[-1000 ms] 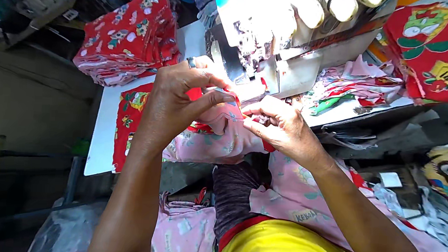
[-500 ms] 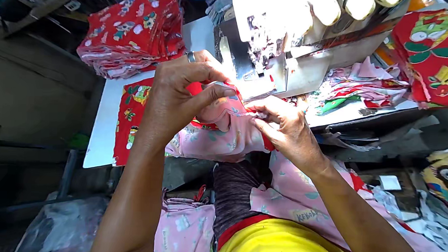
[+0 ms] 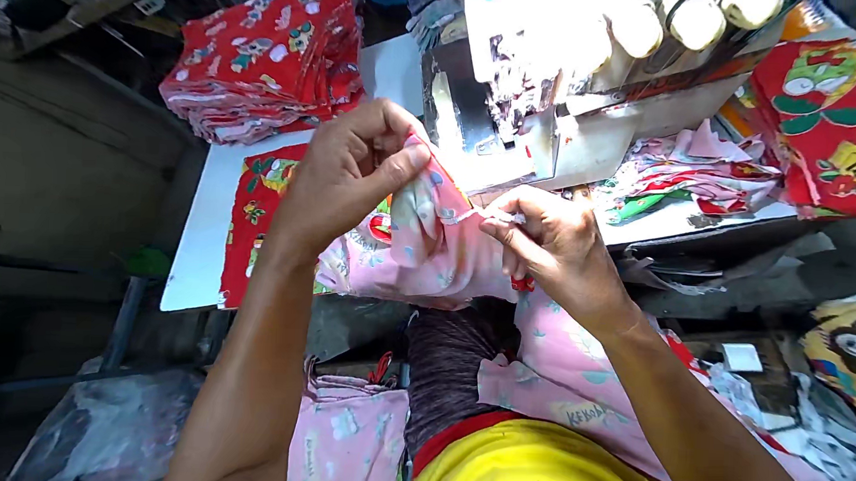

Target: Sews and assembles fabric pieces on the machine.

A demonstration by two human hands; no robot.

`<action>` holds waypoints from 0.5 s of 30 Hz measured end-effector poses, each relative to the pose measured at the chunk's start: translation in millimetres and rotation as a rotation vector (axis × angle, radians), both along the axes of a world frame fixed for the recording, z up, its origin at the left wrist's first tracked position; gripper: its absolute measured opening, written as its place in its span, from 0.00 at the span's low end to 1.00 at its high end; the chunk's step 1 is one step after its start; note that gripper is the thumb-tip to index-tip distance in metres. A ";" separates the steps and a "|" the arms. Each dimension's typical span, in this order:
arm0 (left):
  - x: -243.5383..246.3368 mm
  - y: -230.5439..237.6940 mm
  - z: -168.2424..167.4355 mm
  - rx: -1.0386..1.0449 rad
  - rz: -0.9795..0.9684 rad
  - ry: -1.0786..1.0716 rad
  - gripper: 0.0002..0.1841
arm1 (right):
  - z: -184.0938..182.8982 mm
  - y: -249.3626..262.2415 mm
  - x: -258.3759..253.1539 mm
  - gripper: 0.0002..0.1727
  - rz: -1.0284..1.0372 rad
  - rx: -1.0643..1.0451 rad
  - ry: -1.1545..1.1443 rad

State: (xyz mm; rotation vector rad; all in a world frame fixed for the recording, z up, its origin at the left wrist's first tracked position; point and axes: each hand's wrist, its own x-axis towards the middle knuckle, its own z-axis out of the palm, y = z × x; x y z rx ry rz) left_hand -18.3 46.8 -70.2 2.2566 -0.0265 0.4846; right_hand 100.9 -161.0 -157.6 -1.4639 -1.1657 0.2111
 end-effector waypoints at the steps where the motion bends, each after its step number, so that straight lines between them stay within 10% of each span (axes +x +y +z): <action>1: 1.5 2.1 -2.3 -0.033 -0.011 0.011 0.02 | 0.8 1.3 -0.9 0.04 0.023 0.002 0.036; 15: -5.3 6.2 -11.5 -0.084 0.100 -0.060 0.02 | 3.9 5.6 -2.7 0.08 -0.026 0.013 0.074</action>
